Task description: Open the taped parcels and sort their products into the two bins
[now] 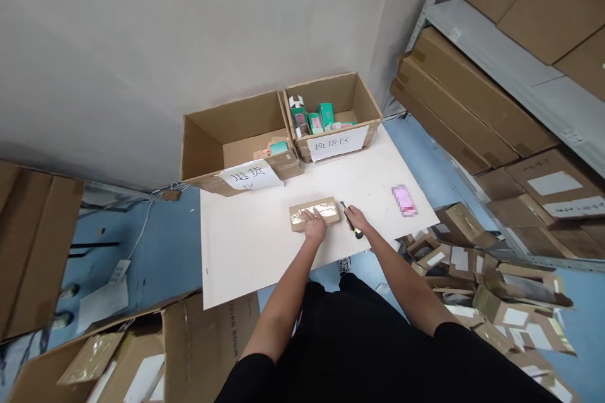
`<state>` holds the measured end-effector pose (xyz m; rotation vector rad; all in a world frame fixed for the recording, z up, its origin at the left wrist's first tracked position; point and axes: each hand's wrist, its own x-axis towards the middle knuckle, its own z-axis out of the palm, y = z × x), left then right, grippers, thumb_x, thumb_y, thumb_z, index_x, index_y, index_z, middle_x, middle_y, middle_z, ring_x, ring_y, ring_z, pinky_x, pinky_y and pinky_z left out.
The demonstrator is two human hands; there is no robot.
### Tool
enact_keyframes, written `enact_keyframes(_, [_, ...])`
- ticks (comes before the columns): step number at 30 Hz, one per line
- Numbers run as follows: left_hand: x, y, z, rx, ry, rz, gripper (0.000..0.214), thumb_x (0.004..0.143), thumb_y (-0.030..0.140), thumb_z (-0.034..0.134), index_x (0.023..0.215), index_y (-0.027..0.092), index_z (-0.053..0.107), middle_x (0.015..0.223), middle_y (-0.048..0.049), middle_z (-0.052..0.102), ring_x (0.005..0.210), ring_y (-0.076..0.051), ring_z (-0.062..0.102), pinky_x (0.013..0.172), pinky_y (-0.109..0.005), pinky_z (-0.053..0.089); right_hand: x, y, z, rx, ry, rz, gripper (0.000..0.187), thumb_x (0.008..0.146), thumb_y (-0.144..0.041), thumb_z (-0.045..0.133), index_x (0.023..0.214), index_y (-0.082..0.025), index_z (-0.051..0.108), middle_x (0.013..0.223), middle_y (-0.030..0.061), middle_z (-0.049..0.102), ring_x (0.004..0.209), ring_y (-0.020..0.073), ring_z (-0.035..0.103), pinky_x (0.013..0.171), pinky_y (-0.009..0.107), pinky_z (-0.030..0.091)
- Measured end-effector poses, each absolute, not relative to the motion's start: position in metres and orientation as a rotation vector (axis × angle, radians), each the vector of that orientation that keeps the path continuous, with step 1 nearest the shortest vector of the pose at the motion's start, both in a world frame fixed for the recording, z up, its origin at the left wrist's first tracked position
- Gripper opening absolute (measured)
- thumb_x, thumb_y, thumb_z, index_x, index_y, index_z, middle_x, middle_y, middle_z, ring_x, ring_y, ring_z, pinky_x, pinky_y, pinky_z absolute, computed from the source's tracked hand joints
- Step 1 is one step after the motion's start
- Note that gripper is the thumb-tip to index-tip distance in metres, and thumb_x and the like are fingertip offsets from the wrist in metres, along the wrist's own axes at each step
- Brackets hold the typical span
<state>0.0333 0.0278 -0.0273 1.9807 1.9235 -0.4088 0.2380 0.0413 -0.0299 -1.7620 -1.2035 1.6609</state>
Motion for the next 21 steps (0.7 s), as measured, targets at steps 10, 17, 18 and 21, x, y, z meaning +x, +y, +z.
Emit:
enact_keyframes(10, [0.018, 0.03, -0.026, 2.063, 1.891, -0.478, 0.085, 0.102, 0.047, 0.055, 0.166, -0.001, 0.027, 0.163, -0.0418, 0.034, 0.158, -0.054, 0.026, 0.119, -0.07, 0.034, 0.231, 0.064, -0.011, -1.709, -1.392, 1.681, 0.035, 0.1, -0.058, 0.063, 0.093, -0.025, 0.052, 0.05, -0.0103, 0.046, 0.036, 0.0118, 0.046, 0.042, 0.023, 0.036])
enact_keyframes(17, [0.023, 0.03, -0.013, 2.038, 1.896, -0.546, 0.086, 0.102, 0.046, 0.056, 0.166, -0.003, 0.027, 0.163, -0.0427, 0.033, 0.158, -0.053, 0.026, 0.118, -0.065, 0.038, 0.245, 0.036, -0.019, -1.721, -1.459, 1.795, 0.031, 0.1, -0.054, 0.066, 0.098, -0.025, 0.054, 0.052, -0.0088, 0.05, 0.035, 0.0122, 0.048, 0.043, 0.023, 0.037])
enact_keyframes(18, [0.024, 0.03, -0.011, 2.042, 1.898, -0.556, 0.086, 0.102, 0.046, 0.055, 0.166, -0.002, 0.026, 0.164, -0.0419, 0.033, 0.158, -0.052, 0.025, 0.118, -0.064, 0.038, 0.248, 0.029, -0.022, -1.708, -1.449, 1.831, 0.032, 0.1, -0.054, 0.066, 0.097, -0.025, 0.054, 0.052, -0.0086, 0.051, 0.036, 0.0123, 0.049, 0.043, 0.022, 0.038])
enact_keyframes(21, [0.021, 0.035, -0.003, 2.034, 1.898, -0.59, 0.086, 0.102, 0.053, 0.053, 0.166, 0.003, 0.028, 0.164, -0.0385, 0.036, 0.158, -0.05, 0.027, 0.116, -0.062, 0.041, 0.255, 0.016, -0.034, -1.777, -1.284, 1.801, 0.029, 0.104, -0.053, 0.057, 0.095, -0.025, 0.051, 0.054, -0.0084, 0.054, 0.038, 0.0126, 0.054, 0.044, 0.021, 0.041])
